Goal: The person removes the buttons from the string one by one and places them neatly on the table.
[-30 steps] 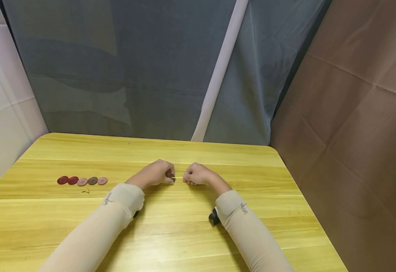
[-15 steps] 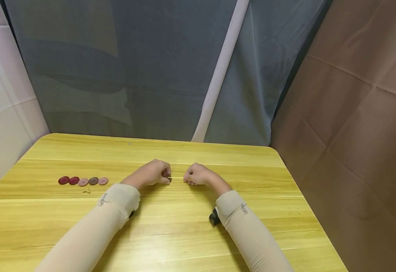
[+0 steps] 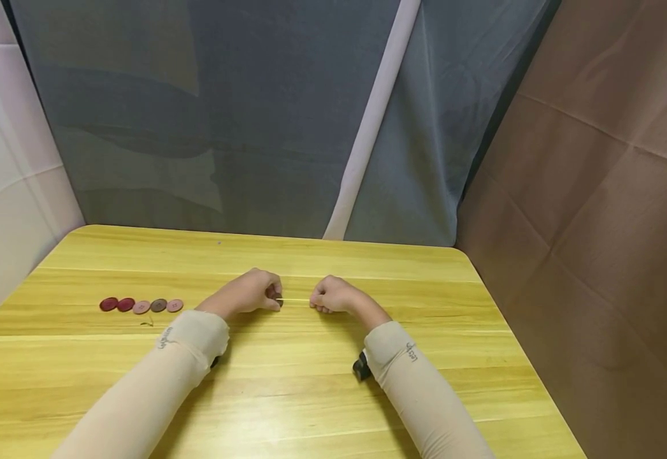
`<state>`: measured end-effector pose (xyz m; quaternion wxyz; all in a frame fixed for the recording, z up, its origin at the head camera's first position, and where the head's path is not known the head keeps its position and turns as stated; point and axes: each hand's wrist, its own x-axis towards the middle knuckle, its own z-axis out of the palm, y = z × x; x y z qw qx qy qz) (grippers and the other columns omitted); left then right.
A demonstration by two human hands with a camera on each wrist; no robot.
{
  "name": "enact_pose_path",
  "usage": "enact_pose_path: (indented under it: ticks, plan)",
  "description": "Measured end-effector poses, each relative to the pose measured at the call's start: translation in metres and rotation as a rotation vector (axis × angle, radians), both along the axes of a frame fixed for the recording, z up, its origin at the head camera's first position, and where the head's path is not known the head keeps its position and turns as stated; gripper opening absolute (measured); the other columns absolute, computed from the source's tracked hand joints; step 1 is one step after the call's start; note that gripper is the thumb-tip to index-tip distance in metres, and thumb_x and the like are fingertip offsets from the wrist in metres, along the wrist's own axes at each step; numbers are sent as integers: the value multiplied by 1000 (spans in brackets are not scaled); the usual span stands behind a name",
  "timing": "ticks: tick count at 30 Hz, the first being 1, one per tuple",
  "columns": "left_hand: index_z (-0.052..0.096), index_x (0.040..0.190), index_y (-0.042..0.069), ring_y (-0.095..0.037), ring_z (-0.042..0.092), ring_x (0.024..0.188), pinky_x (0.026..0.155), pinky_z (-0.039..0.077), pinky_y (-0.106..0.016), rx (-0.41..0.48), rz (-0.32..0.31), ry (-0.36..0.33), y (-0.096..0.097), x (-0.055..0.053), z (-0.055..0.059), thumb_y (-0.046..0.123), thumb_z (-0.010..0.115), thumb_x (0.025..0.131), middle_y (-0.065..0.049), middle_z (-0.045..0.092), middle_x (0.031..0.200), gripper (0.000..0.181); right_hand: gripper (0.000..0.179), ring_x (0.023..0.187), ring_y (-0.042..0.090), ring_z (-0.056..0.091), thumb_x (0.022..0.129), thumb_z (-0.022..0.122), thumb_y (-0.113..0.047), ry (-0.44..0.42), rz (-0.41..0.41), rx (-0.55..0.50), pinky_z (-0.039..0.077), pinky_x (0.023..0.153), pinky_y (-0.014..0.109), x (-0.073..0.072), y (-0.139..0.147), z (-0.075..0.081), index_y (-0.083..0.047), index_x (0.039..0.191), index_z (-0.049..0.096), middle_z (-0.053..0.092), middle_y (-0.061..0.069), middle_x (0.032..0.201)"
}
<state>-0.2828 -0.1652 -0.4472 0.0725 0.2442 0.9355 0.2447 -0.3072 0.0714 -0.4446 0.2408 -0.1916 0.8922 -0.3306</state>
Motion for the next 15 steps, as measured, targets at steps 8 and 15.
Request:
enact_pose_path:
  ticks: [8, 15]
  plan:
    - [66, 92, 6, -15, 54, 75, 72, 48, -34, -14, 2, 7, -7, 2, 2, 15, 83, 85, 1, 61, 81, 21, 25, 66, 14, 53, 105, 57, -11, -16, -11, -17, 47, 63, 25, -1, 1, -1, -2, 87, 72, 59, 4, 74]
    - [66, 95, 5, -15, 53, 75, 72, 48, -33, -19, 8, 0, -14, 5, 3, 15, 83, 86, 1, 61, 82, 21, 26, 66, 14, 52, 105, 56, -11, -19, -9, -25, 47, 63, 25, 0, 1, -1, -2, 88, 73, 59, 4, 74]
